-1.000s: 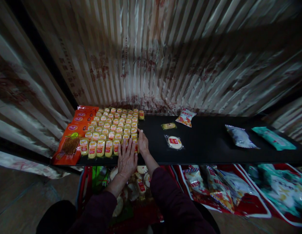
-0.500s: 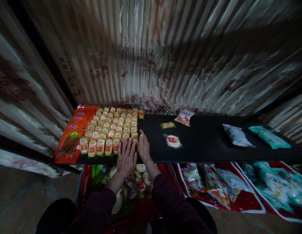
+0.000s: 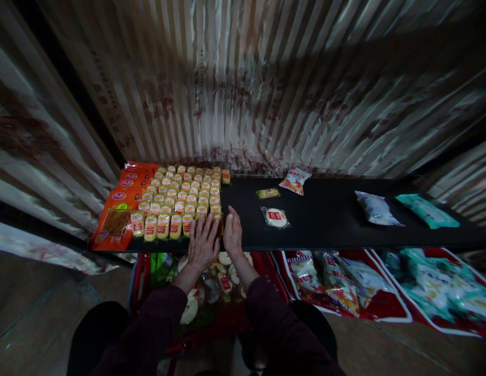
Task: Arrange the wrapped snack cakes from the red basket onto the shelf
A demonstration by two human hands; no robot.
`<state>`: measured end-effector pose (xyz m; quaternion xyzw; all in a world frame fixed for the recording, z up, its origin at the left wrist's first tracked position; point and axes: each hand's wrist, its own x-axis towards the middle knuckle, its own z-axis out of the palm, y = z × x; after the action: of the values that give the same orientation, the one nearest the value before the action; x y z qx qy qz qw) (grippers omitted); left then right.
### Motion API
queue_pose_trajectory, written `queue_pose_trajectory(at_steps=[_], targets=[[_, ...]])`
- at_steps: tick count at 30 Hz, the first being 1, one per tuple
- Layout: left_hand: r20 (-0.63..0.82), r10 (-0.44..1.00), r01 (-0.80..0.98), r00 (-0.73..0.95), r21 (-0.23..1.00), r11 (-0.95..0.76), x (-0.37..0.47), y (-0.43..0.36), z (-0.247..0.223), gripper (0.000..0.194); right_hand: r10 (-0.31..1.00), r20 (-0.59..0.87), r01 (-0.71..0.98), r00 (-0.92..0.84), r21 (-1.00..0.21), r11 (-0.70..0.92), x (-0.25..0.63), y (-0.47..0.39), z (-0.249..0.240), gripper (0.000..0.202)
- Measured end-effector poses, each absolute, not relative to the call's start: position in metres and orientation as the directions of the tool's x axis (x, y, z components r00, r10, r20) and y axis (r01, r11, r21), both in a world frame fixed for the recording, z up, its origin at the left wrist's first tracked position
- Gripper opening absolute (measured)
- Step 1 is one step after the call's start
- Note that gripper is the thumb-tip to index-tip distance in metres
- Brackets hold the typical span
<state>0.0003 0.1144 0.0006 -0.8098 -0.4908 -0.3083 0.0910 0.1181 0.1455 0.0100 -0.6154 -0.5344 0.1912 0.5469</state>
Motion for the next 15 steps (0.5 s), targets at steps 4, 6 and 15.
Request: queue_pose_trajectory(at_steps=[4,6,15], targets=[[0.625,0.702,0.806,0.342,0.190,-0.561,-0.006,0.107,-0.003,0.054,0.835,0.435,0.452,0.336,-0.852,0.263,0.115,0.116,0.009,0.049],[0.634,0.684,0.768,0.361,0.214,-0.604,-0.009,0.095,-0.009,0.053,0.825,0.467,0.449,0.318,-0.841,0.303,0.113,0.097,0.006,0.044],[0.396,0.827,0.697,0.400,0.454,-0.554,-0.005,0.003,-0.054,0.053,0.888,0.345,0.431,0.305,-0.881,0.194,0.106,0.014,-0.035,0.038]])
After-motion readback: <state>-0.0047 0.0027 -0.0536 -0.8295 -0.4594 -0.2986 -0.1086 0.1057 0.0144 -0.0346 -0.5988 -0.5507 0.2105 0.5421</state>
